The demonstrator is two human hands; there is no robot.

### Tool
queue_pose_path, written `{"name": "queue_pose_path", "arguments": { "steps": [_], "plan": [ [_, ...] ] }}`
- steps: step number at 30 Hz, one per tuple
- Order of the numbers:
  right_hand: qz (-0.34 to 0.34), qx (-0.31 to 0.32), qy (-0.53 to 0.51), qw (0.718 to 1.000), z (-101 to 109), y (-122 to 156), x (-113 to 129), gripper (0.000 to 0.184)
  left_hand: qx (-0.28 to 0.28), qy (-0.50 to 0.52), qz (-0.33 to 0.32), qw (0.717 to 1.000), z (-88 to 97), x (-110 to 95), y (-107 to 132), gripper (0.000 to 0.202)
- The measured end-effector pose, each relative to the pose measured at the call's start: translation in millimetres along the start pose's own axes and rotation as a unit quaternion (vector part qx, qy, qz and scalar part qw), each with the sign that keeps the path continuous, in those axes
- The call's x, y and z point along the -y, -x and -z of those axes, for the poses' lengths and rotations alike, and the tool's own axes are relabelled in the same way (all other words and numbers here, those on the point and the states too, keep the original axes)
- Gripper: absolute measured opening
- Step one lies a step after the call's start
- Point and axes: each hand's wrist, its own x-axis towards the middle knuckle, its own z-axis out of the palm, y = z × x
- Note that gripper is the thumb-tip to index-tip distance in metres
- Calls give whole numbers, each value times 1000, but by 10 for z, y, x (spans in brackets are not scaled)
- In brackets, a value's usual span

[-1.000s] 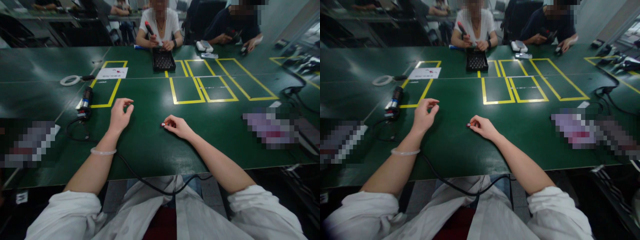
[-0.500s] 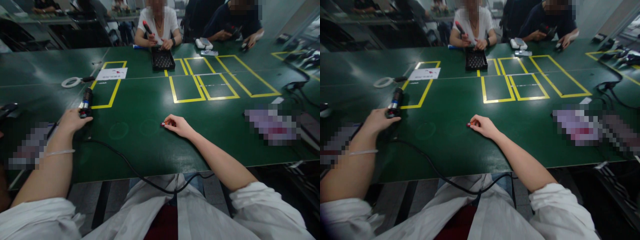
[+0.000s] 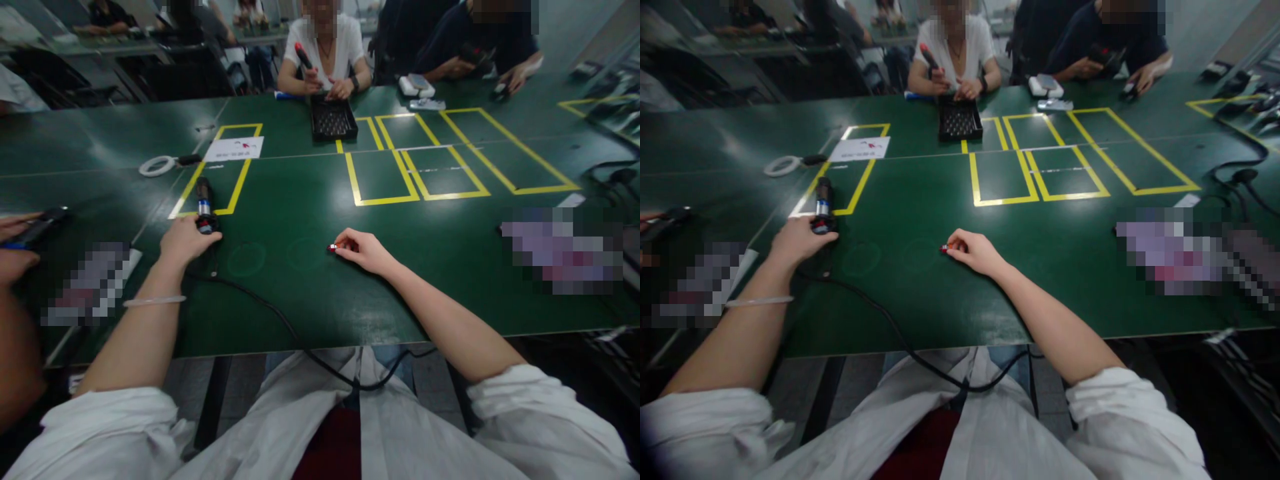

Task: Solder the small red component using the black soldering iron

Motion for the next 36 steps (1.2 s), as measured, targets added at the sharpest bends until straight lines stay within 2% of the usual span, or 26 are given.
{"name": "queue_pose_path", "arguments": {
  "steps": [1,3,10,15,19,23,26,36],
  "plan": [
    [-1,-1,0,1000,-1,0,-3,18,5,-39,35,999,-16,-143,36,61],
    [0,-2,1,1000,-4,0,-7,17,13,-76,59,995,-50,-455,110,67],
    [1,-11,7,1000,3,5,-4,17,12,-44,-35,998,-205,-1439,320,62],
    [-8,-43,28,999,31,0,-20,16,30,-29,-111,993,-285,-1978,466,63],
    [-17,-69,37,997,40,-7,-35,14,34,-25,-168,985,-325,-2319,590,58],
    [-18,-79,58,995,45,-5,-54,11,41,-7,-207,977,-341,-2544,693,52],
    [-22,-77,79,994,62,3,-65,10,48,-4,-224,973,-340,-2616,741,52],
    [-28,-76,15,997,67,-7,-54,12,70,34,-225,971,-351,-2557,739,54]
  ]
}}
